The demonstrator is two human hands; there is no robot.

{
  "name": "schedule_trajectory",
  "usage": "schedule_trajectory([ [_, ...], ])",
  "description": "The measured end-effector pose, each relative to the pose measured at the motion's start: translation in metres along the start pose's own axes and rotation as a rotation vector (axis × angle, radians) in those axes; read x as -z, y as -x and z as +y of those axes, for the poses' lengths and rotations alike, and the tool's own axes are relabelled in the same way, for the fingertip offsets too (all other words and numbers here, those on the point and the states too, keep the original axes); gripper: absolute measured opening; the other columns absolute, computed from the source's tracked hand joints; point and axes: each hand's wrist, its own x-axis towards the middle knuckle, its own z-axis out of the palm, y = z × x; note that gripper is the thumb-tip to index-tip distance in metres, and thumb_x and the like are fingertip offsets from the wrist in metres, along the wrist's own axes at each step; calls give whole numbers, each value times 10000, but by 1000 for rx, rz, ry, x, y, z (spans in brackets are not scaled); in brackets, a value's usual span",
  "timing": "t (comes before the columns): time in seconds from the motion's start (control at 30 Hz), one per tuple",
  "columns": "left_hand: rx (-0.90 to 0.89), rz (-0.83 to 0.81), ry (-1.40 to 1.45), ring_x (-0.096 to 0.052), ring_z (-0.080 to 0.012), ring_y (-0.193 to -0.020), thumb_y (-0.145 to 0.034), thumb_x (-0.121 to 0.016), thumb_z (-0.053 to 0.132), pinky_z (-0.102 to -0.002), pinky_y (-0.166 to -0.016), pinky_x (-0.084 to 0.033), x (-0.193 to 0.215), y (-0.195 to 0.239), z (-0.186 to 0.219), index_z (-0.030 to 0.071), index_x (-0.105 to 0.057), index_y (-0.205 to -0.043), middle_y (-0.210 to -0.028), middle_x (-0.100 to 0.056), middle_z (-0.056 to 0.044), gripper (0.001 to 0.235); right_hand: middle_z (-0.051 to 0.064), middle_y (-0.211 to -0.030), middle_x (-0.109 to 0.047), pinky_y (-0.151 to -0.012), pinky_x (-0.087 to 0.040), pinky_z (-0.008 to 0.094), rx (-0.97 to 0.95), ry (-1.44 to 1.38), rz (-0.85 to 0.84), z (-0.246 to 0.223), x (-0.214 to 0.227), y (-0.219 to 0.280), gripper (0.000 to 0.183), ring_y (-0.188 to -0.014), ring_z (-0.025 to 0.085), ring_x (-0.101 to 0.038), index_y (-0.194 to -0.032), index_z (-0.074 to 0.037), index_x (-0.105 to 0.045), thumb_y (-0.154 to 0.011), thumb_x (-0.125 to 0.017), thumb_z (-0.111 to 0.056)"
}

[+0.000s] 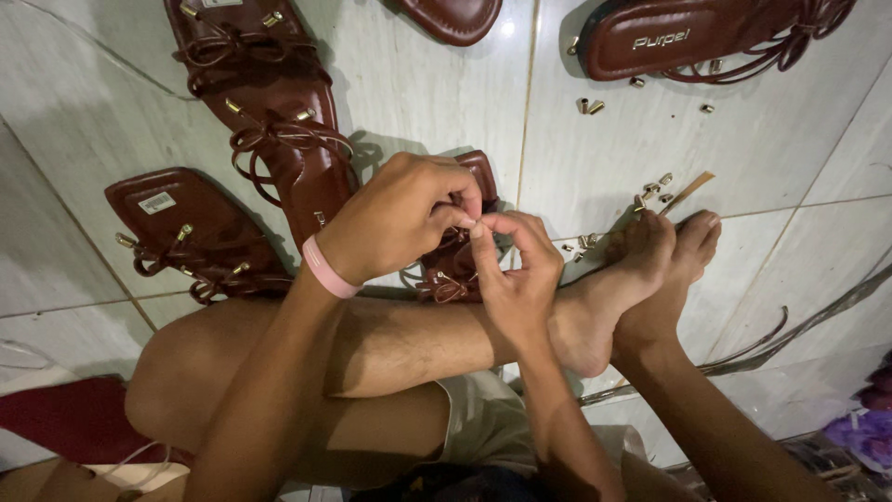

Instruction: The person sits on a tiled floor surrounded by brown sandals and assembles them by hand. They pick up small metal hardware pieces and attach them to the straps of the sandals, securing the components together. The person handles the sandals one at a time, threading and fastening the hardware before placing the finished items aside.

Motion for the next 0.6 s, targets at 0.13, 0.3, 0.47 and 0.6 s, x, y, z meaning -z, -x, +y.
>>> schedule_trajectory([
  [0.13, 27, -1, 15, -730, -229, -702, -825, -699, -50, -348, -633, -536, 0, 0, -1, -26, -697, -880, -815, -739, -154, 61, 120, -1008, -709, -860, -535, 296, 3, -29, 45, 1, -6, 2, 115, -933, 188, -669, -1037, 23, -713, -948, -750, -39],
  [0.3, 40, -6, 5, -707, -226, -671, -822, -718, -35, -349, -614, -519, -2, 0, -2, -34, -691, -863, -804, -724, -157, 50, 122, -1035, -711, -895, -529, 296, -11, -63, 53, 2, -8, 6, 120, -969, 188, -664, -1045, 31, -711, -952, -742, -37],
  [0.47, 52, -30, 4, -682, -230, -638, -841, -709, -1, -351, -604, -511, -2, -1, -2, -15, -697, -841, -773, -714, -133, 18, 124, -1050, -712, -907, -528, 297, -24, -85, 63, 0, -10, 8, 117, -988, 185, -665, -1055, 28, -718, -957, -727, -37],
  [0.6, 4, 21, -40, -666, -256, -716, -843, -694, -4, -386, -670, -495, -4, 2, -3, -16, -669, -875, -819, -693, -139, 43, 111, -1041, -724, -870, -535, 288, -81, -100, 53, -3, -8, 2, 133, -954, 172, -669, -1067, 12, -732, -956, -735, -61],
])
